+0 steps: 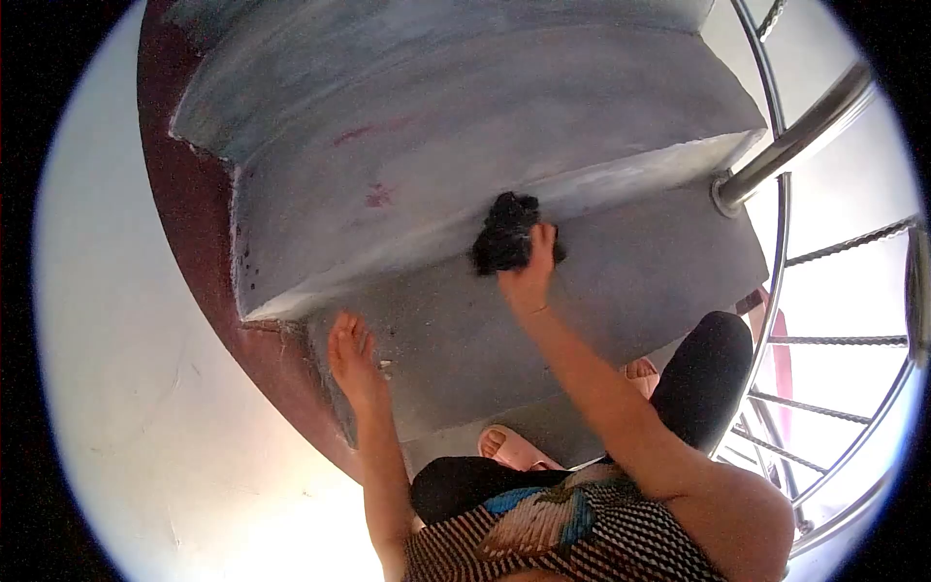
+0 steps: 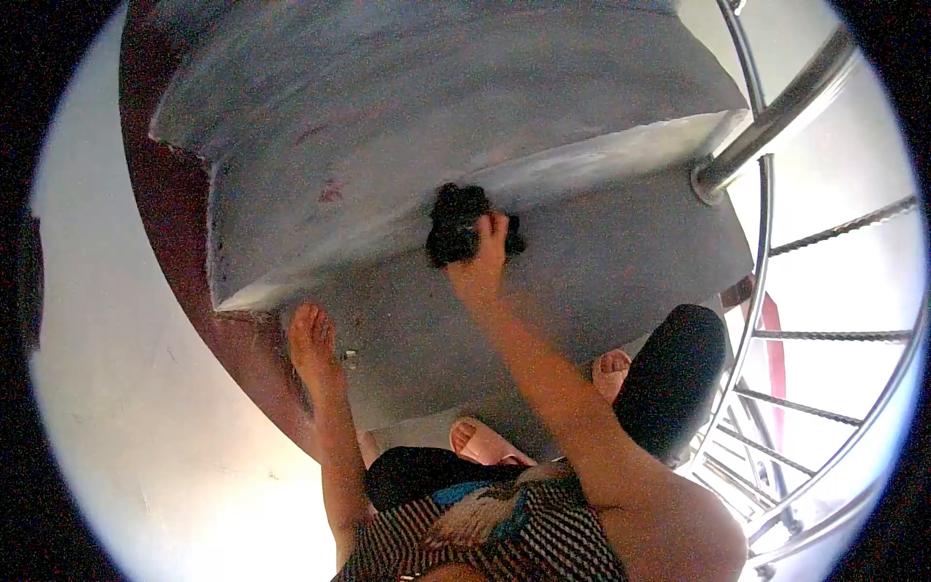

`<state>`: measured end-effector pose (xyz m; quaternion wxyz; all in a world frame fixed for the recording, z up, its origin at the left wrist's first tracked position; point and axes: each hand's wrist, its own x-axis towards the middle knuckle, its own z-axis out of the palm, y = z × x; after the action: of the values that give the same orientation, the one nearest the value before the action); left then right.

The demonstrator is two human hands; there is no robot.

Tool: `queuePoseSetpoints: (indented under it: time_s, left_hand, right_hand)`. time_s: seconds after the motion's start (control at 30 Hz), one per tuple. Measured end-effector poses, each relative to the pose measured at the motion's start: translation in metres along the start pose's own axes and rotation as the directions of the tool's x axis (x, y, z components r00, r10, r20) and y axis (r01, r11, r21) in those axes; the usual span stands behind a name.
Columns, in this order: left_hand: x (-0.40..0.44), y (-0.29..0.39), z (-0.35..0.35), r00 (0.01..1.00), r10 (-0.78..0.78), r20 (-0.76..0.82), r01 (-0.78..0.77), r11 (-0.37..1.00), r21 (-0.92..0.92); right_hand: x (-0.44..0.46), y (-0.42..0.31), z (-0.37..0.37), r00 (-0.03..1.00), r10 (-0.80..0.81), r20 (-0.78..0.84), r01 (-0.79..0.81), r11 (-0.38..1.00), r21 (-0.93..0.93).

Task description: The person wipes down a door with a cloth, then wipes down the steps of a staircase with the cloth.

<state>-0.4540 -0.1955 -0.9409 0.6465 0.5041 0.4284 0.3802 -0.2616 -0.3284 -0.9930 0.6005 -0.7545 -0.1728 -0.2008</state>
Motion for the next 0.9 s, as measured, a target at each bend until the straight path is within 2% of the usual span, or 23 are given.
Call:
queuePoseSetpoints:
  time_s: [0.07, 0.1, 0.17, 0.2, 0.27, 0.3, 0.37, 0.4, 0.47, 0.5, 0.57, 0.6, 0.63, 0.67, 0.7, 0.77, 0.83, 0.9]
  left_hand:
    - [-0.009, -0.002, -0.002, 0.999, 0.021, 0.035, -0.022, 0.999, 0.033]
    - [-0.01, -0.002, 0.0, 0.999, 0.019, 0.046, -0.021, 0.999, 0.033]
    - [-0.007, -0.002, 0.009, 0.994, 0.055, 0.093, -0.065, 0.992, 0.106]
    - [-0.008, -0.001, 0.017, 0.993, 0.052, 0.103, -0.063, 0.993, 0.1]
    - [-0.017, 0.003, 0.028, 0.971, 0.091, 0.22, -0.135, 0.971, 0.195]
    - [-0.02, 0.005, 0.035, 0.97, 0.071, 0.232, -0.117, 0.975, 0.189]
    - [-0.025, 0.004, 0.053, 0.86, 0.196, 0.471, -0.32, 0.927, 0.198]
    - [-0.028, 0.0, 0.062, 0.856, 0.174, 0.488, -0.297, 0.936, 0.187]
    - [-0.03, -0.006, 0.075, 0.753, 0.19, 0.63, -0.378, 0.908, 0.178]
    - [-0.032, -0.009, 0.082, 0.754, 0.177, 0.633, -0.364, 0.915, 0.177]
    - [-0.035, -0.015, 0.101, 0.62, 0.218, 0.754, -0.509, 0.843, 0.175]
    - [-0.04, -0.017, 0.111, 0.623, 0.217, 0.752, -0.506, 0.844, 0.176]
    - [-0.042, -0.021, 0.118, 0.605, 0.209, 0.768, -0.524, 0.831, 0.187]
    - [-0.045, -0.025, 0.122, 0.582, 0.194, 0.79, -0.54, 0.818, 0.198]
    - [-0.047, -0.026, 0.128, 0.579, 0.186, 0.794, -0.539, 0.818, 0.201]
    - [-0.05, -0.028, 0.135, 0.554, 0.123, 0.823, -0.553, 0.793, 0.254]
    - [-0.051, -0.033, 0.137, 0.537, 0.1, 0.837, -0.558, 0.787, 0.264]
    - [-0.046, -0.036, 0.143, 0.506, 0.1, 0.856, -0.576, 0.778, 0.25]
  right_hand:
    - [-0.011, 0.005, -0.002, 0.971, -0.042, 0.233, 0.054, 0.998, -0.043]
    - [-0.015, 0.004, -0.004, 0.974, -0.04, 0.225, 0.052, 0.997, -0.05]
    - [-0.019, -0.002, -0.009, 0.812, -0.199, 0.548, 0.191, 0.979, 0.073]
    - [-0.006, -0.017, -0.015, 0.815, -0.198, 0.544, 0.196, 0.979, 0.063]
    - [0.021, -0.045, -0.034, 0.671, -0.113, 0.733, 0.132, 0.991, 0.032]
    - [0.039, -0.053, -0.042, 0.672, -0.094, 0.734, 0.131, 0.991, 0.007]
    - [0.079, -0.059, -0.065, 0.399, 0.006, 0.917, 0.153, 0.985, -0.073]
    - [0.098, -0.06, -0.083, 0.425, 0.008, 0.905, 0.191, 0.977, -0.098]
    - [0.133, -0.04, -0.118, 0.467, 0.029, 0.884, 0.233, 0.96, -0.155]
    - [0.148, -0.026, -0.138, 0.492, 0.056, 0.869, 0.235, 0.952, -0.195]
    - [0.165, 0.022, -0.176, 0.519, -0.013, 0.855, 0.469, 0.84, -0.272]
    - [0.165, 0.043, -0.19, 0.515, -0.012, 0.857, 0.47, 0.84, -0.271]
    - [0.164, 0.063, -0.198, 0.489, 0.221, 0.844, 0.507, 0.715, -0.481]
    - [0.158, 0.08, -0.206, 0.472, 0.448, 0.759, 0.54, 0.534, -0.651]
    - [0.15, 0.094, -0.215, 0.472, 0.454, 0.756, 0.533, 0.536, -0.654]
    - [0.13, 0.111, -0.228, 0.47, 0.153, 0.869, 0.738, 0.472, -0.482]
    - [0.125, 0.116, -0.236, 0.437, 0.207, 0.875, 0.72, 0.503, -0.478]
    - [0.123, 0.118, -0.247, 0.374, 0.153, 0.915, 0.779, 0.484, -0.399]
